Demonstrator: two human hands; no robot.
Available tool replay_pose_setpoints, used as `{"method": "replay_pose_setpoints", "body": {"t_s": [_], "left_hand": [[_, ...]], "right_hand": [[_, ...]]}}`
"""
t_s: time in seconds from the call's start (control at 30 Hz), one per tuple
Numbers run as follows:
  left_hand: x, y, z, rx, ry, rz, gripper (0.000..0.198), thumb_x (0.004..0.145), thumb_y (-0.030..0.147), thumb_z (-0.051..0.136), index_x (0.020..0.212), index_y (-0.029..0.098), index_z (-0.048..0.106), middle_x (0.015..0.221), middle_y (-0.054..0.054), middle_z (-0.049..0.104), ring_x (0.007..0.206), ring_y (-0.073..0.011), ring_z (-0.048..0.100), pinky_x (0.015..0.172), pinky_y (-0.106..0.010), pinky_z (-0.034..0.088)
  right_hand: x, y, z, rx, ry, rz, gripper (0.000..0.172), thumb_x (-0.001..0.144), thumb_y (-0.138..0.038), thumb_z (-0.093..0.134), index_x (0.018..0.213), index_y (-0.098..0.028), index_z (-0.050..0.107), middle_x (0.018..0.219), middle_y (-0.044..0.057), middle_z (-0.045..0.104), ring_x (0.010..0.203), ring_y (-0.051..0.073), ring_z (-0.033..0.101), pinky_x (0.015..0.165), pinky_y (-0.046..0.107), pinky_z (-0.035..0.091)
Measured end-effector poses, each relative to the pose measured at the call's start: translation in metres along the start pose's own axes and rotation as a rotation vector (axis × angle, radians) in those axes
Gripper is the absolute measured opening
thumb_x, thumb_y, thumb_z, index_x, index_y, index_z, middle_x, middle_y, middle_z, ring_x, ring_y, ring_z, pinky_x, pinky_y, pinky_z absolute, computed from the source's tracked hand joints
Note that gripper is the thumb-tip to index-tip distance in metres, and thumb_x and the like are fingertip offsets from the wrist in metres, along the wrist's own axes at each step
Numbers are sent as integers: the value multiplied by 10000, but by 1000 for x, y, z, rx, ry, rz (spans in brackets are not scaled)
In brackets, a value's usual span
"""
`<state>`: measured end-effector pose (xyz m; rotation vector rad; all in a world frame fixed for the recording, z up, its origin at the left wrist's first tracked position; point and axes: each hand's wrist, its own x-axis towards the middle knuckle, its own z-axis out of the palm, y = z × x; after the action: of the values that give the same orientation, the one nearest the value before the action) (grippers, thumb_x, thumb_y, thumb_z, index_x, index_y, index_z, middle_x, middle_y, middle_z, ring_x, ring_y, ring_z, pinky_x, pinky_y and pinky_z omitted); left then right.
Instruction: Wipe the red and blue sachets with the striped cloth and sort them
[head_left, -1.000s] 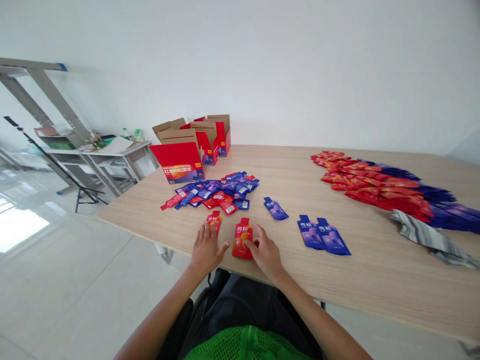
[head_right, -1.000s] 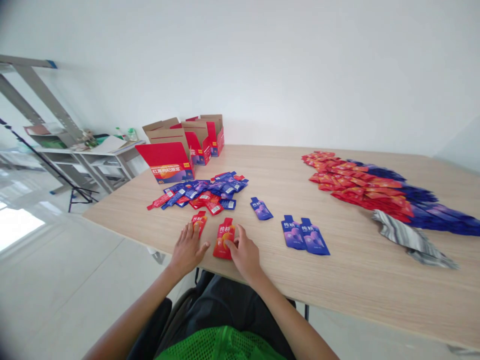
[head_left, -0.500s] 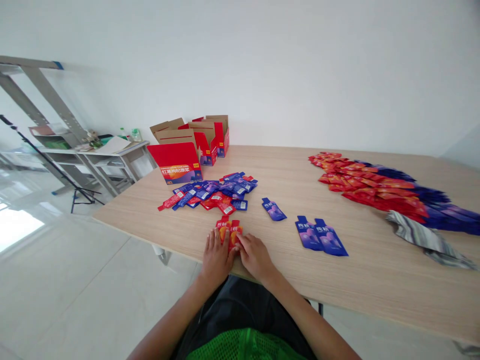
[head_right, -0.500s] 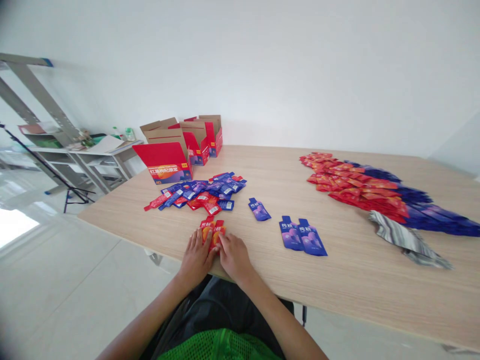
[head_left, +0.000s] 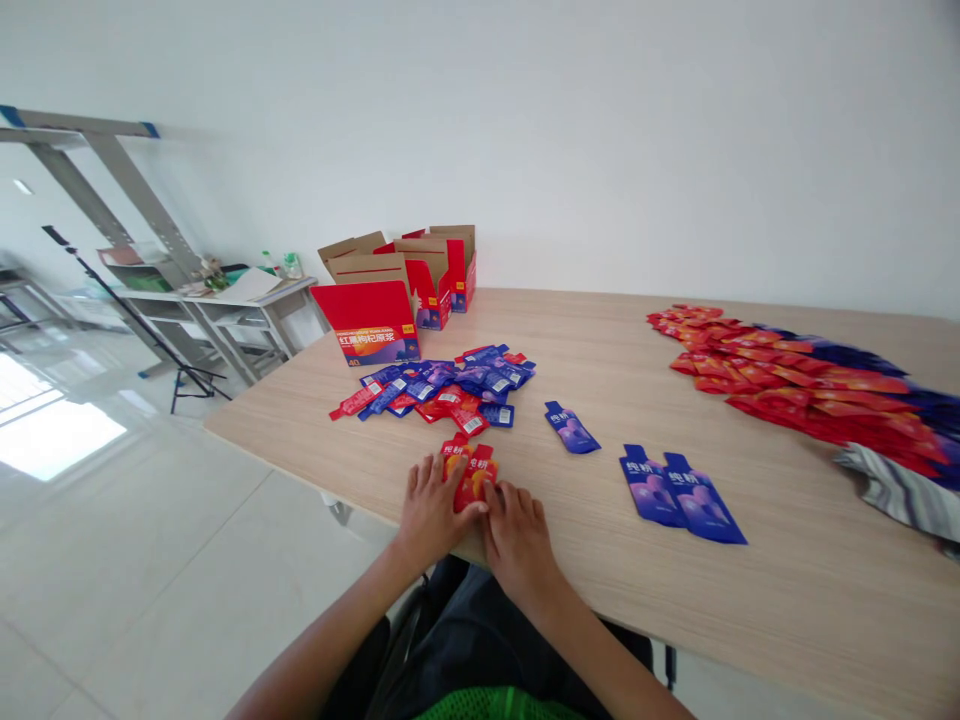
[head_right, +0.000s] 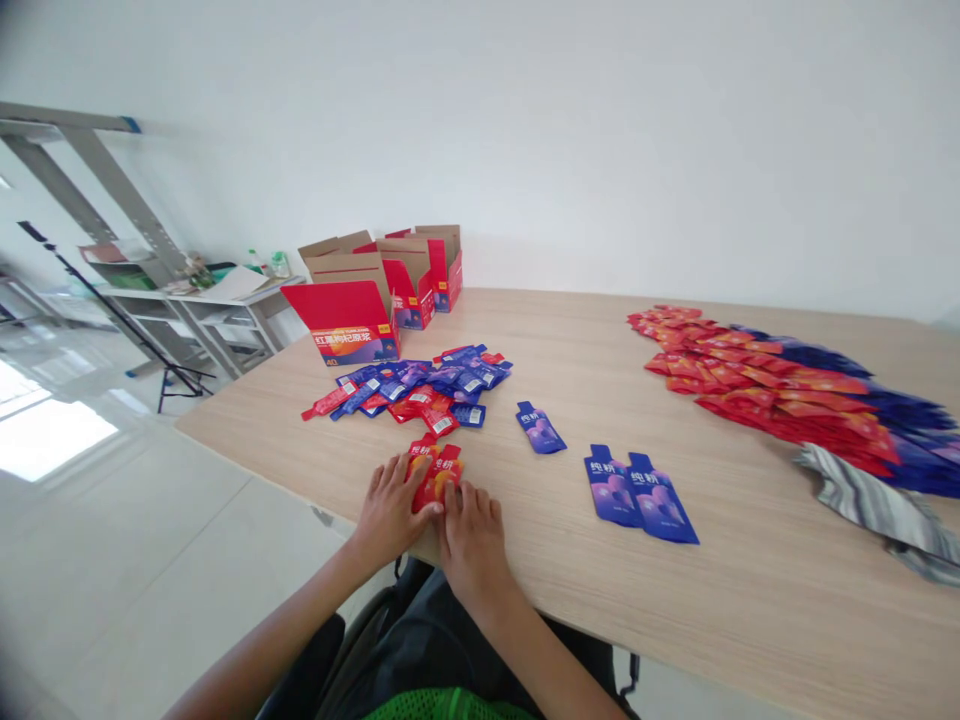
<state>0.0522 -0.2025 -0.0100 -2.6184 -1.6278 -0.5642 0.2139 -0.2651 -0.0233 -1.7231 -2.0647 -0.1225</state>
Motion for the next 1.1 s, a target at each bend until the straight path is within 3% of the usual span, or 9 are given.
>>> {"method": "replay_pose_setpoints", "body": {"t_s": [0.1, 0.17, 0.3, 0.4, 0.63, 0.77, 0.83, 0.97, 1.1], "left_hand": [[22, -13, -9, -80, 4, -30, 678, 941, 543, 523, 1522, 211, 419, 1304, -155, 619, 1184, -328, 560, 992, -500, 447], [42, -26, -9, -92, 40, -13, 656, 953, 528, 500, 1508, 183, 437, 1330, -172, 600, 1219, -333, 537, 990, -491, 455], [81, -50, 4, -224, -112, 412, 662, 981, 514, 439, 1559, 202, 362, 1569, -153, 436, 1447, -285, 381, 1193, -491, 296], [96, -57, 14, -241, -173, 417, 576, 1003, 463, 369, 1527, 231, 427, 1593, -117, 419, 1504, -271, 310, 1228, -525, 233], [84, -62, 17, -334, 0, 306, 403, 982, 393, 436, 1268, 194, 638, 1440, -134, 571, 1396, -273, 456, 1186, -500, 341], [73, -63, 10, -314, 56, 210, 279, 969, 384, 498, 1056, 183, 671, 1135, -130, 653, 1110, -262, 592, 997, -438, 489], [70, -62, 5, -307, 47, 190, 283, 966, 348, 505, 1127, 182, 668, 1072, -112, 630, 1034, -244, 587, 941, -406, 501], [70, -59, 2, -238, -44, 207, 479, 933, 351, 570, 1406, 275, 562, 1273, -108, 543, 1211, -279, 498, 1055, -498, 425], [72, -50, 5, -145, -87, 143, 453, 879, 470, 660, 1294, 289, 662, 1377, -118, 478, 1322, -345, 406, 1099, -591, 347]], "right_hand": [[-3, 1, 7, 19, 46, -4, 511, 1020, -415, 460, 1426, -107, 502, 1299, 227, 578, 1079, 340, 551, 887, 484, 455], [-4, 1, 10, 20, 91, -25, 630, 999, -514, 484, 1463, -90, 458, 1387, 263, 528, 1197, 381, 517, 967, 531, 432], [-4, 2, 11, 35, 123, -124, 832, 948, -616, 534, 1565, -104, 312, 1573, 280, 341, 1447, 412, 328, 1121, 583, 317], [-3, 2, 8, 78, 58, -239, 882, 925, -655, 554, 1605, -185, 249, 1648, 226, 240, 1520, 388, 224, 1170, 580, 266], [-5, -2, 7, 114, -73, -274, 886, 900, -693, 568, 1577, -171, 336, 1617, 217, 332, 1516, 368, 265, 1204, 575, 240], [-4, -9, 6, 118, -67, -291, 839, 943, -615, 564, 1601, -181, 276, 1651, 196, 265, 1533, 355, 223, 1211, 573, 234], [-1, -15, 6, 130, -96, -311, 834, 930, -595, 604, 1602, -223, 277, 1664, 184, 230, 1534, 364, 218, 1206, 591, 232], [9, -26, 6, 156, -196, -332, 824, 902, -587, 652, 1585, -266, 319, 1640, 196, 292, 1517, 387, 257, 1196, 653, 184], [9, -26, 0, 171, -246, -301, 822, 904, -641, 607, 1564, -211, 373, 1575, 233, 401, 1486, 391, 324, 1202, 649, 167]]}}
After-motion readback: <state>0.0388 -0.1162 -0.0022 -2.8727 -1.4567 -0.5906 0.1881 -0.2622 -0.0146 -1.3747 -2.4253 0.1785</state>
